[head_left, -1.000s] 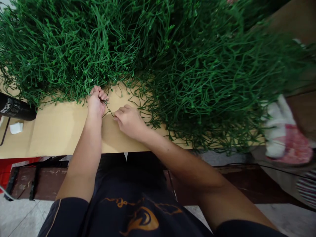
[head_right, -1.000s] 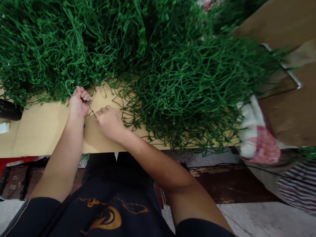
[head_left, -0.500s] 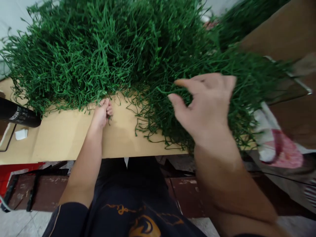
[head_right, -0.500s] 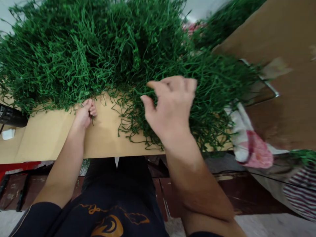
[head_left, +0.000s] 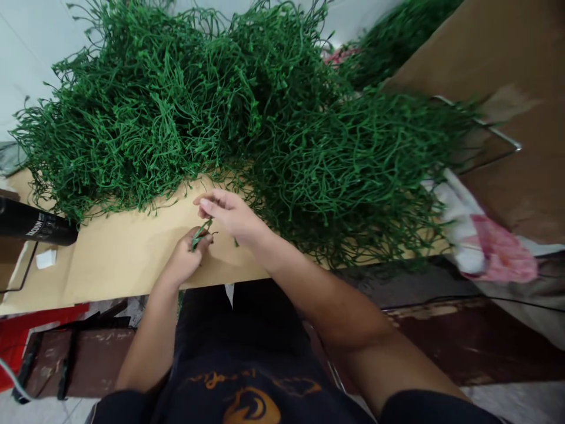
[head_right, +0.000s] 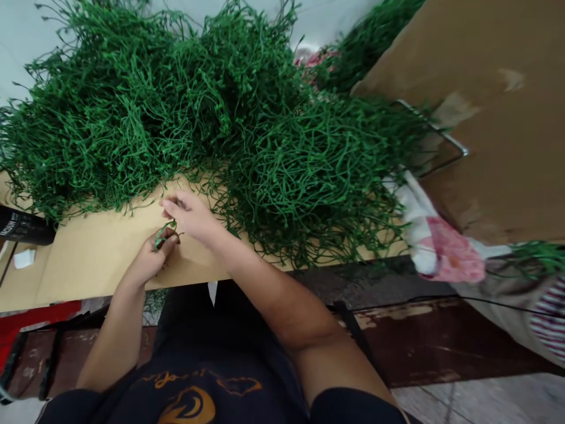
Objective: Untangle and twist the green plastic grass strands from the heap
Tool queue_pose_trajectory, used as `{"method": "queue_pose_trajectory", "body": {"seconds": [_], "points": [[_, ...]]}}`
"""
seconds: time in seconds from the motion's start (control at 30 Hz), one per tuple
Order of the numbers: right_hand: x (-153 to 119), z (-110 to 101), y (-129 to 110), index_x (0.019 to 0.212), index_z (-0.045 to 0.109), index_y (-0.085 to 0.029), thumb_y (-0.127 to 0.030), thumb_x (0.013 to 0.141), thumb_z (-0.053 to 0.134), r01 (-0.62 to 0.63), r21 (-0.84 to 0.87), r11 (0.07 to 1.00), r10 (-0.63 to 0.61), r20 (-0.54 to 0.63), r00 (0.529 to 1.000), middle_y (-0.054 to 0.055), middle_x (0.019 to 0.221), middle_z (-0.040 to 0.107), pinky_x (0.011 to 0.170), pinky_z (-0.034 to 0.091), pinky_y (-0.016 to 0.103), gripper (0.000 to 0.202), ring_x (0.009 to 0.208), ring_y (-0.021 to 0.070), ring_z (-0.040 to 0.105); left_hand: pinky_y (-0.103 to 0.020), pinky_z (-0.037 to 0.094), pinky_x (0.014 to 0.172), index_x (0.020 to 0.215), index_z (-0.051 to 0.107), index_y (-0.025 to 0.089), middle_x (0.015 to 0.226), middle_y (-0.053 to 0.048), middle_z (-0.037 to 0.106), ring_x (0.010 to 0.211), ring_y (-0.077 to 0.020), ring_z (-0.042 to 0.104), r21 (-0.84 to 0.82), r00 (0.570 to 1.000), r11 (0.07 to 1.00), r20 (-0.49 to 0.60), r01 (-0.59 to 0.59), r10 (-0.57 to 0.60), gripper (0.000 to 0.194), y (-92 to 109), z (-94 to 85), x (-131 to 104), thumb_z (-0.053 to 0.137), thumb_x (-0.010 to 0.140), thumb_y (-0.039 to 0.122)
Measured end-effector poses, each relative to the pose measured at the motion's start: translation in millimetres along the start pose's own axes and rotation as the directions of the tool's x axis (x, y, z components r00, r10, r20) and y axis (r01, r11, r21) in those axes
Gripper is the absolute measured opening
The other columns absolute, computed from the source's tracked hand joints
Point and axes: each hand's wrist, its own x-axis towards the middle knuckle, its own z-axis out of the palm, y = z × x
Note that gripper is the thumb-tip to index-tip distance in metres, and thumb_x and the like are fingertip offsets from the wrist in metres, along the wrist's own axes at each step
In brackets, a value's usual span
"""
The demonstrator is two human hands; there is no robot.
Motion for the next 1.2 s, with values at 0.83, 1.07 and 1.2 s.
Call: {"method": "queue_pose_trajectory", "body": {"seconds": [0.83, 1.07, 1.2], "points": [[-24.7, -45.4, 35.3, 0.094, 0.066, -0.010, -0.020, 0.081, 0.049, 0.223, -0.821, 0.526, -0.173, 0.153, 0.973, 0.013, 0.094, 0.065, 0.085, 0.046, 0.037, 0.023, 0.091, 0.0215, 0.057, -0.032, 0.045, 0.091, 0.101, 0.065, 0.021, 0.113, -0.007, 0.066, 0.106, -0.0248, 0.059, 0.458, 0.858, 0.773, 0.042, 0.439, -0.512, 0.043, -63.1, -93.8, -130.6, 0.058, 0.070, 0.050], [-28.3, -48.2, 34.1, 0.095, 0.067, -0.011, -0.022, 0.082, 0.050, 0.278, -0.884, 0.375, -0.204, 0.214, 0.955, 0.014, 0.097, 0.063, 0.086, 0.047, 0.040, 0.024, 0.094, 0.0242, 0.053, -0.034, 0.045, 0.092, 0.096, 0.065, 0.016, 0.113, -0.014, 0.066, 0.108, -0.0290, 0.060, 0.545, 0.781, 0.584, -0.248, 0.602, -0.573, 0.046, -119.8, -138.2, -159.8, 0.057, 0.066, 0.051], [-30.1, -47.0, 36.5, 0.095, 0.067, -0.012, -0.021, 0.082, 0.050, 0.306, -0.887, 0.345, -0.221, 0.240, 0.945, 0.014, 0.095, 0.062, 0.084, 0.047, 0.040, 0.024, 0.092, 0.0238, 0.052, -0.037, 0.045, 0.093, 0.088, 0.066, 0.019, 0.101, -0.008, 0.071, 0.102, -0.0271, 0.062, 0.456, 0.822, 0.684, -0.304, 0.569, -0.481, 0.044, -74.0, -150.5, -152.5, 0.048, 0.073, 0.057]]}}
